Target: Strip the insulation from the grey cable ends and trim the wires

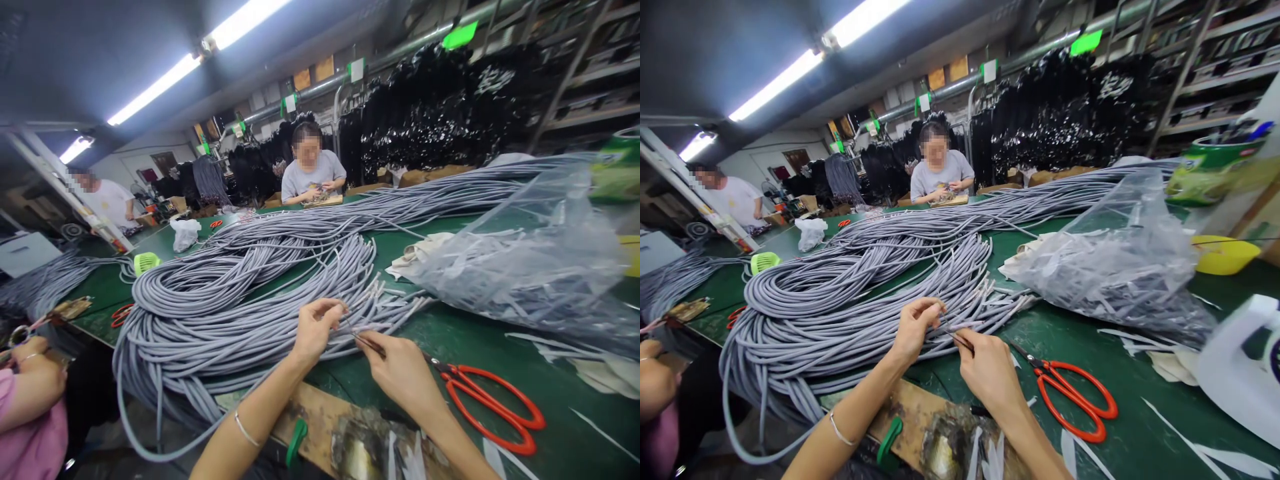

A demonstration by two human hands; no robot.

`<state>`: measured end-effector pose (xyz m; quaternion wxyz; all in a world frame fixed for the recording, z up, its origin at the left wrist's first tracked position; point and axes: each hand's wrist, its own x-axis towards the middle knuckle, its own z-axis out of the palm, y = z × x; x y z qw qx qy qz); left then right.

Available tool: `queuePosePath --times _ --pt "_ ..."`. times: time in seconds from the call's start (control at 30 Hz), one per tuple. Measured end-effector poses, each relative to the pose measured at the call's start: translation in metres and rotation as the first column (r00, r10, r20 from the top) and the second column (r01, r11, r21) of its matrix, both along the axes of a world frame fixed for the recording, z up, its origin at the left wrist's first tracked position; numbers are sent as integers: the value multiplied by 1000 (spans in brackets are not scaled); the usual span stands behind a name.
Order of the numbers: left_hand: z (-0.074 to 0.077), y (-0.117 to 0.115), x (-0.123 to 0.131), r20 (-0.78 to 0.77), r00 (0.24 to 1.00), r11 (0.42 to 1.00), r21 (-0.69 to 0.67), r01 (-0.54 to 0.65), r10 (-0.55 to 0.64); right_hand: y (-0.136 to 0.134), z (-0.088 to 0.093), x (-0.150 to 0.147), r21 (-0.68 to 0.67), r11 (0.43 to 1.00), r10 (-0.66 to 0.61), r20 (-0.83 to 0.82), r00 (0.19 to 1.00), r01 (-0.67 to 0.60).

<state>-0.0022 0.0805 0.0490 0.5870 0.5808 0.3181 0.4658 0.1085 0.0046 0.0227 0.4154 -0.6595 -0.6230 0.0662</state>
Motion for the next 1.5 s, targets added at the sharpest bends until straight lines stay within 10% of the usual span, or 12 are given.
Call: queuePosePath --times 0.2,0.4,0.87,1.5 --pt "-1 -4 1 27 1000 999 -36 -4 5 -3 5 7 85 992 -91 -13 996 91" --pt "-1 -11 2 -87 996 1000 -7 -5 4 -15 23 7 380 788 -543 57 837 485" --pt "-13 -14 2 -310 936 948 312 -67 168 -12 17 3 283 952 -148 88 985 118" --pt "-19 -17 2 -312 906 795 605 -42 285 -11 18 -2 383 914 -183 93 979 135"
